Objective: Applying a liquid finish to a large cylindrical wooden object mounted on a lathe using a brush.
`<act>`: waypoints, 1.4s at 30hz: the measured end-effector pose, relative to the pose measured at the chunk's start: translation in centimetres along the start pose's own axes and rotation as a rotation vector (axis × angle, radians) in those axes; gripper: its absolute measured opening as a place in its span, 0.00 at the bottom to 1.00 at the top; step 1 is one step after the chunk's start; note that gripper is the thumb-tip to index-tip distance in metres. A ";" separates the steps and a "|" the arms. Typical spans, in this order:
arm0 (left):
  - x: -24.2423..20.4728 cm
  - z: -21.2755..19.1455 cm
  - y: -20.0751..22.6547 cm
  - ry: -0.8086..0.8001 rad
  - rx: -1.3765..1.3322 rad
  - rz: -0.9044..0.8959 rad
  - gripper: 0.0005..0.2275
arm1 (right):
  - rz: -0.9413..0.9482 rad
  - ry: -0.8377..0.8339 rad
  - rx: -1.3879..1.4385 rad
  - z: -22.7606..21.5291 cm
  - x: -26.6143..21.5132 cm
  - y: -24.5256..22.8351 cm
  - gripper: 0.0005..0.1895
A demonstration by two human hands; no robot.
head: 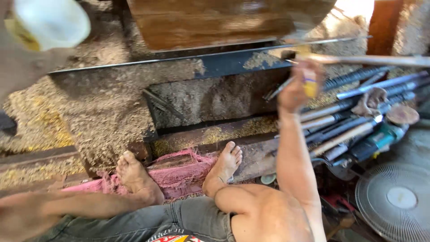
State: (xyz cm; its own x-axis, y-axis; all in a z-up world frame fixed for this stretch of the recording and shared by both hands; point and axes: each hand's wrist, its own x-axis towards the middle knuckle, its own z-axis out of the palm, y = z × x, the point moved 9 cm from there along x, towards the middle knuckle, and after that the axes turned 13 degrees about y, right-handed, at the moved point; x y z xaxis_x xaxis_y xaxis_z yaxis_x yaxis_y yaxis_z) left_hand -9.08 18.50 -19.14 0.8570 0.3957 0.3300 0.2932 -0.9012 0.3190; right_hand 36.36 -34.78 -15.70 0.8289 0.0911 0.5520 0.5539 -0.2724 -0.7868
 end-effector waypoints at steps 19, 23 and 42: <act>10.0 2.2 21.0 -0.037 0.096 -0.219 0.40 | 0.280 0.104 0.096 -2.0 4.3 6.3 0.18; 10.2 1.8 21.5 -0.002 0.006 -0.240 0.38 | 0.299 0.060 0.167 -2.5 4.3 8.3 0.20; 11.7 1.3 22.3 0.115 0.004 -0.112 0.37 | 0.239 0.034 0.150 0.0 7.0 4.7 0.18</act>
State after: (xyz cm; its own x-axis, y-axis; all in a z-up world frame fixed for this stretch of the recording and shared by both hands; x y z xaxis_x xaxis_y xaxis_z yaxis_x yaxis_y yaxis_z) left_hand 8.01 2.84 -9.28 0.7649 0.5108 0.3925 0.3859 -0.8512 0.3556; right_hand 44.78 -35.37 -15.52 0.9357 0.0088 0.3526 0.3504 -0.1375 -0.9265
